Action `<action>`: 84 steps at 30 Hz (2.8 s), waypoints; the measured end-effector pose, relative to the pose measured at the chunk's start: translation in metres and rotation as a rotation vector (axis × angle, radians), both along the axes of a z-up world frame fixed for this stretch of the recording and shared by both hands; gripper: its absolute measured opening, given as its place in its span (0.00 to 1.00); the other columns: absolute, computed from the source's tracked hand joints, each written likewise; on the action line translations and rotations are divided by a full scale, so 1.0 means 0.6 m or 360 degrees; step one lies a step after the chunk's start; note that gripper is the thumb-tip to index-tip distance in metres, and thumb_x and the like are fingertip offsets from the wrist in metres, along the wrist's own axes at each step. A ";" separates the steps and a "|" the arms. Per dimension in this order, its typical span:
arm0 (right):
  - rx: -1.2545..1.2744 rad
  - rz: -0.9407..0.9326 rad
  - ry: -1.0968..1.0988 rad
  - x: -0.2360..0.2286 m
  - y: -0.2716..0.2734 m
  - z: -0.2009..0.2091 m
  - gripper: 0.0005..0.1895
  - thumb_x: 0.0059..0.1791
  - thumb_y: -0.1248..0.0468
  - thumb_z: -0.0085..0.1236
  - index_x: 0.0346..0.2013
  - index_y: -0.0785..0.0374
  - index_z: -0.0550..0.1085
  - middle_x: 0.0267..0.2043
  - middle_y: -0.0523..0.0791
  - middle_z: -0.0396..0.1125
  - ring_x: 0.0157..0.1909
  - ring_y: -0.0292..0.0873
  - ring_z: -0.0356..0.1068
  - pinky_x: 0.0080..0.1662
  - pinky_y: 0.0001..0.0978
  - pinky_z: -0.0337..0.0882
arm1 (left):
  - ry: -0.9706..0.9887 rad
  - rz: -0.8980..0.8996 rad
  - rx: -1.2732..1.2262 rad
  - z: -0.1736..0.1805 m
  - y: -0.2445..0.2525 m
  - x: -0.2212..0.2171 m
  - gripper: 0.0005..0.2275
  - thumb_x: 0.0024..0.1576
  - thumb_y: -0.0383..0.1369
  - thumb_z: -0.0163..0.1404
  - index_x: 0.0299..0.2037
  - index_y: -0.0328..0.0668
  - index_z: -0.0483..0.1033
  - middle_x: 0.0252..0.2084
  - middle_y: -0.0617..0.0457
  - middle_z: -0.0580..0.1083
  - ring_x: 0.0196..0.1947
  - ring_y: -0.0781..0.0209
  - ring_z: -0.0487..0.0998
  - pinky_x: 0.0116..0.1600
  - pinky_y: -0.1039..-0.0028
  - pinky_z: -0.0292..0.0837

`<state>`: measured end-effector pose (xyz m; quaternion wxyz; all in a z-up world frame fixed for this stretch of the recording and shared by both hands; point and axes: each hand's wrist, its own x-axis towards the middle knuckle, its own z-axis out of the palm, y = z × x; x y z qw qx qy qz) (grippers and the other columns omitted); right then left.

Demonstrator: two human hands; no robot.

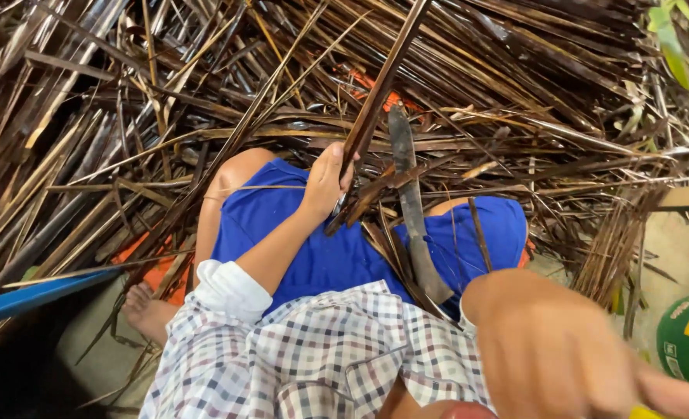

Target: Stripping the midribs from dried palm leaves using a machete while sitting on the floor.

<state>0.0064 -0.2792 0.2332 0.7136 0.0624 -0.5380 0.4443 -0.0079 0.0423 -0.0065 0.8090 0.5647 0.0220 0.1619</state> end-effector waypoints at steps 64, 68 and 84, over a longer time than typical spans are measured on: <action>-0.2370 -0.2173 -0.1419 0.057 0.153 -0.310 0.21 0.57 0.70 0.47 0.64 0.71 0.60 0.57 0.65 0.61 0.64 0.71 0.61 0.61 0.65 0.64 | 0.0138 0.0149 -0.0148 -0.087 0.023 0.032 0.06 0.67 0.33 0.50 0.37 0.43 0.75 0.36 0.57 0.76 0.39 0.70 0.76 0.49 0.73 0.77; -0.3013 -0.1974 -0.1089 0.084 0.139 -0.330 0.32 0.53 0.66 0.49 0.72 0.57 0.55 0.66 0.51 0.61 0.64 0.53 0.62 0.58 0.47 0.61 | 0.0245 0.0538 0.0795 0.012 0.100 0.007 0.13 0.67 0.44 0.44 0.36 0.46 0.73 0.31 0.61 0.67 0.33 0.68 0.65 0.39 0.73 0.59; -0.1739 -0.1085 0.0630 0.063 0.070 -0.272 0.22 0.60 0.60 0.47 0.67 0.60 0.57 0.54 0.61 0.65 0.30 0.43 0.66 0.28 0.26 0.68 | 0.0203 0.0753 0.1746 0.081 0.091 -0.023 0.10 0.69 0.34 0.43 0.37 0.40 0.71 0.49 0.46 0.61 0.43 0.47 0.61 0.52 0.57 0.58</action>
